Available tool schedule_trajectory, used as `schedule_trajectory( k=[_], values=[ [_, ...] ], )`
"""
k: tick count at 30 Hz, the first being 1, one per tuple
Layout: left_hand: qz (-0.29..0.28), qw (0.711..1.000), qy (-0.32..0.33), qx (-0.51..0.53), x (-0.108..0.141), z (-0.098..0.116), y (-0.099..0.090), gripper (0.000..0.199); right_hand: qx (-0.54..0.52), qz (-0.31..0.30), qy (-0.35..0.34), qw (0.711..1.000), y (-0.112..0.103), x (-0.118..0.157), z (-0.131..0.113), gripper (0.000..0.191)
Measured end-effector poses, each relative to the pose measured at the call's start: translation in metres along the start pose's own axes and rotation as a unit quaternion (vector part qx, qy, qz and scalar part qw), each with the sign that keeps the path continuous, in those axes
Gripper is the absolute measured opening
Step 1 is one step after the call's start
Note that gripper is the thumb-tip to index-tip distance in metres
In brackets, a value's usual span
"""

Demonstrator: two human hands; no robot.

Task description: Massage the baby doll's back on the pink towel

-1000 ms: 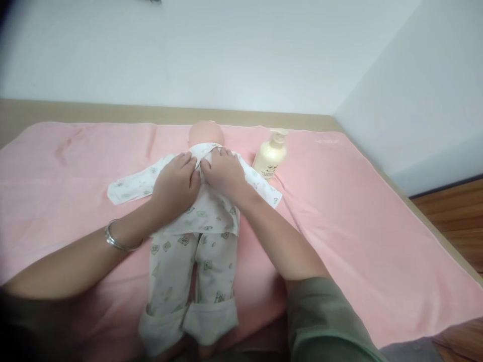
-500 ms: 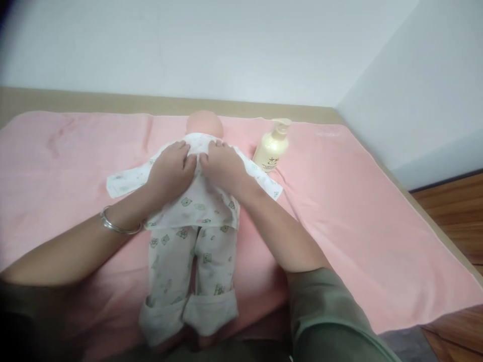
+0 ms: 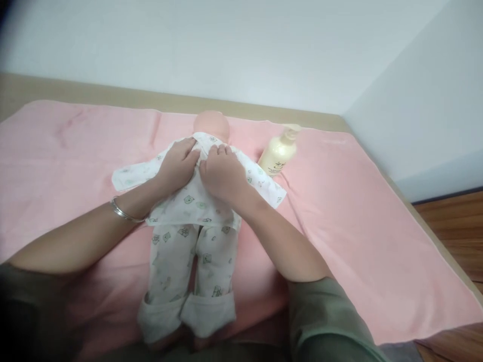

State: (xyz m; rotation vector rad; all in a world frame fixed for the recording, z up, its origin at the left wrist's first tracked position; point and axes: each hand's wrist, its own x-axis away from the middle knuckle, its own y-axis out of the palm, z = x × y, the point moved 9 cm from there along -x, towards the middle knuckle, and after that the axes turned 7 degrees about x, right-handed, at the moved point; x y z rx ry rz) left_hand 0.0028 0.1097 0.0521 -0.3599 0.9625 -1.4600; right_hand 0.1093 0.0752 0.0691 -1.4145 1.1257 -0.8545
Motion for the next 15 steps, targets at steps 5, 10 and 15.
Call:
schedule_trajectory(
  k=[5,10,15],
  values=[
    [0.047,0.997,0.062,-0.028,0.026,0.024,0.003,0.044,-0.060,-0.014,0.031,0.998,0.003,-0.019,0.024,0.049],
    [0.012,0.999,0.045,-0.016,0.028,0.024,0.007,0.052,-0.023,-0.010,0.043,0.999,0.007,-0.023,0.025,0.053],
    [0.003,1.000,-0.009,0.026,0.010,0.001,0.005,0.054,-0.007,-0.014,0.017,1.000,0.004,-0.011,0.012,0.055]
  ],
)
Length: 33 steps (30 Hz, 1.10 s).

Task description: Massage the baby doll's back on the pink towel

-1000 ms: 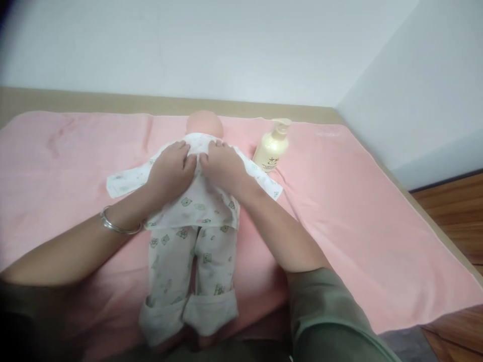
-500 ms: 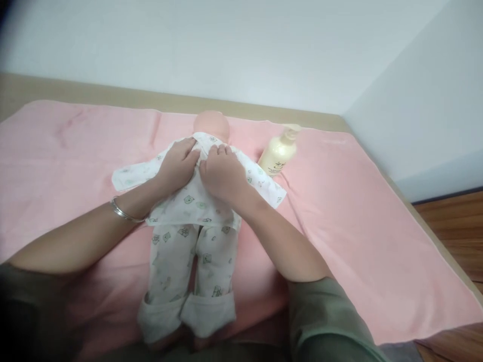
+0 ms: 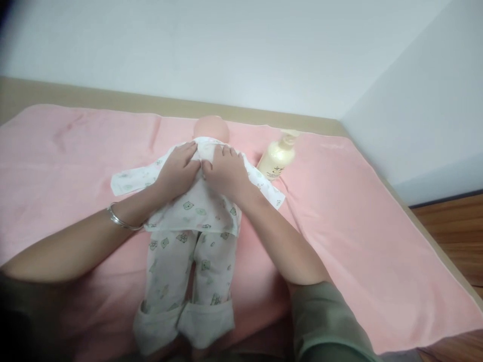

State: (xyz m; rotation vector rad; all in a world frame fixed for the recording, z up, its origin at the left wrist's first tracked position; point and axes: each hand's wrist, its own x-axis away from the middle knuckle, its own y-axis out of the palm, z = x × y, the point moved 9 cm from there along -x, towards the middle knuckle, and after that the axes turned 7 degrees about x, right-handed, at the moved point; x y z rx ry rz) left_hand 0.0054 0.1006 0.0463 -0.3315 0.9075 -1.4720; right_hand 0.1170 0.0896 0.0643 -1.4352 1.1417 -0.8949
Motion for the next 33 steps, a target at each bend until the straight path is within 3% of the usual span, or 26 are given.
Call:
schedule_trajectory(
  k=[7,14,23,30,33],
  values=[
    [0.026,0.999,-0.012,0.024,0.004,-0.006,-0.002,0.053,0.014,0.016,0.007,1.000,0.002,0.007,-0.008,0.062],
    [0.048,0.998,-0.022,0.035,0.007,-0.007,-0.005,0.058,-0.028,0.101,0.026,0.994,0.009,-0.003,0.007,0.057],
    [0.059,0.998,-0.017,0.027,0.006,-0.010,-0.005,0.054,-0.037,0.098,0.028,0.994,0.010,0.000,0.005,0.060],
    [0.041,0.999,0.032,-0.003,0.026,0.019,-0.003,0.055,-0.036,0.047,-0.007,0.998,0.001,-0.005,0.009,0.057],
    [0.022,1.000,0.018,0.007,0.026,0.018,-0.001,0.058,-0.018,0.021,0.000,1.000,0.000,0.000,0.006,0.057]
  ],
)
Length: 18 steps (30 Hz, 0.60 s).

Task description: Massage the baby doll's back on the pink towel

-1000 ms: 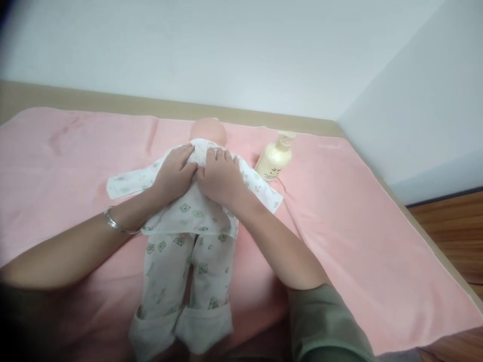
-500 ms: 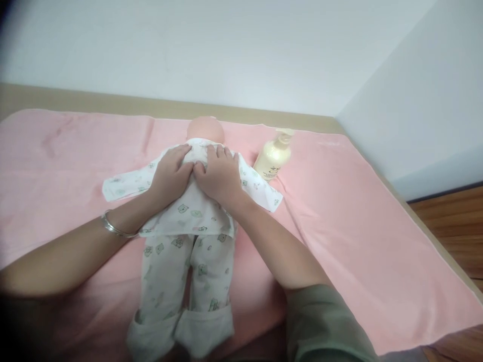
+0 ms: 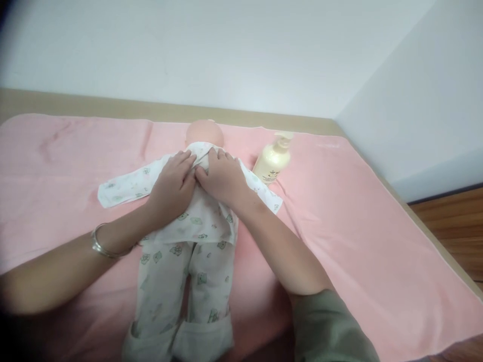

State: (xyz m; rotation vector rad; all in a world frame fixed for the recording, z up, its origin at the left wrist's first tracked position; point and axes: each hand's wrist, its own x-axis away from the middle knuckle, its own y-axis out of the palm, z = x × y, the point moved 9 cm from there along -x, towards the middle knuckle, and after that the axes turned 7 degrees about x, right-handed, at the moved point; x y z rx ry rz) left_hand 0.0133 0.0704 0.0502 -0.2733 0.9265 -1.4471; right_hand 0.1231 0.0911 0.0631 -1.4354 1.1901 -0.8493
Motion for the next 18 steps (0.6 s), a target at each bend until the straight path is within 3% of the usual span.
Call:
schedule_trajectory(
  k=[5,8,14,18],
  values=[
    [-0.001,0.998,-0.057,0.024,-0.022,-0.032,-0.003,0.059,0.100,0.021,0.027,0.994,0.003,0.026,-0.025,0.063],
    [0.003,0.999,-0.043,0.001,-0.026,-0.033,-0.004,0.057,0.100,0.010,0.009,0.995,0.003,0.026,-0.030,0.062],
    [0.006,0.999,0.034,-0.041,0.000,0.007,-0.001,0.054,-0.029,-0.030,0.032,0.999,-0.002,-0.014,0.025,0.052],
    [-0.017,1.000,-0.005,-0.026,-0.007,0.002,-0.002,0.055,-0.036,-0.041,0.040,0.998,0.003,-0.016,0.032,0.060]
  ],
)
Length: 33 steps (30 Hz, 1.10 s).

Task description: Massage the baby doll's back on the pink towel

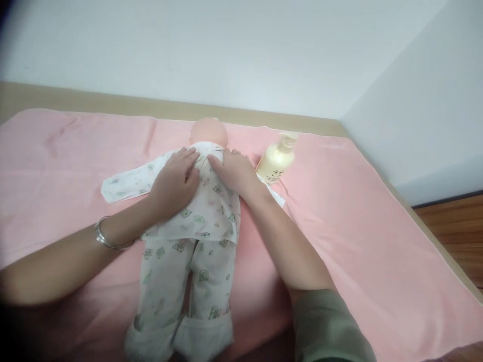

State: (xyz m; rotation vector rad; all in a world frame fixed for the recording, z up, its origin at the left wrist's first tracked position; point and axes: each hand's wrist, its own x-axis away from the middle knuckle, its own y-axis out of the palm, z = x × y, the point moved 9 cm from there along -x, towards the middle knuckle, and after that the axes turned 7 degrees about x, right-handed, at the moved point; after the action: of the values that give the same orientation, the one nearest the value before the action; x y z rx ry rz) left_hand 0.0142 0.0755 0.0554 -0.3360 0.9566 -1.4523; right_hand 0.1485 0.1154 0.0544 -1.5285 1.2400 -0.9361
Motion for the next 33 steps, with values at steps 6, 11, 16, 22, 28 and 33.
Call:
schedule_trajectory(
  k=[6,11,16,22,28,33],
  values=[
    [-0.029,0.999,-0.030,-0.028,-0.025,-0.019,-0.004,0.045,0.141,0.064,-0.052,0.987,0.003,0.041,-0.054,0.064],
    [0.013,0.996,0.050,-0.067,0.001,0.009,-0.001,0.051,0.111,0.031,-0.099,0.988,0.003,0.021,-0.043,0.054],
    [-0.009,0.998,0.049,-0.041,0.011,0.014,0.007,0.058,0.075,0.040,-0.056,0.995,0.000,-0.001,-0.018,0.051],
    [-0.026,0.999,-0.037,-0.015,-0.021,-0.023,0.001,0.060,0.139,0.102,-0.052,0.984,0.004,0.037,-0.050,0.057],
    [0.029,0.997,0.043,-0.054,0.002,0.005,-0.002,0.051,0.053,0.059,-0.017,0.997,0.001,0.014,-0.025,0.052],
    [0.014,0.999,0.039,-0.021,0.008,0.010,0.005,0.052,0.071,0.032,0.025,0.997,-0.001,0.004,-0.011,0.052]
  ],
)
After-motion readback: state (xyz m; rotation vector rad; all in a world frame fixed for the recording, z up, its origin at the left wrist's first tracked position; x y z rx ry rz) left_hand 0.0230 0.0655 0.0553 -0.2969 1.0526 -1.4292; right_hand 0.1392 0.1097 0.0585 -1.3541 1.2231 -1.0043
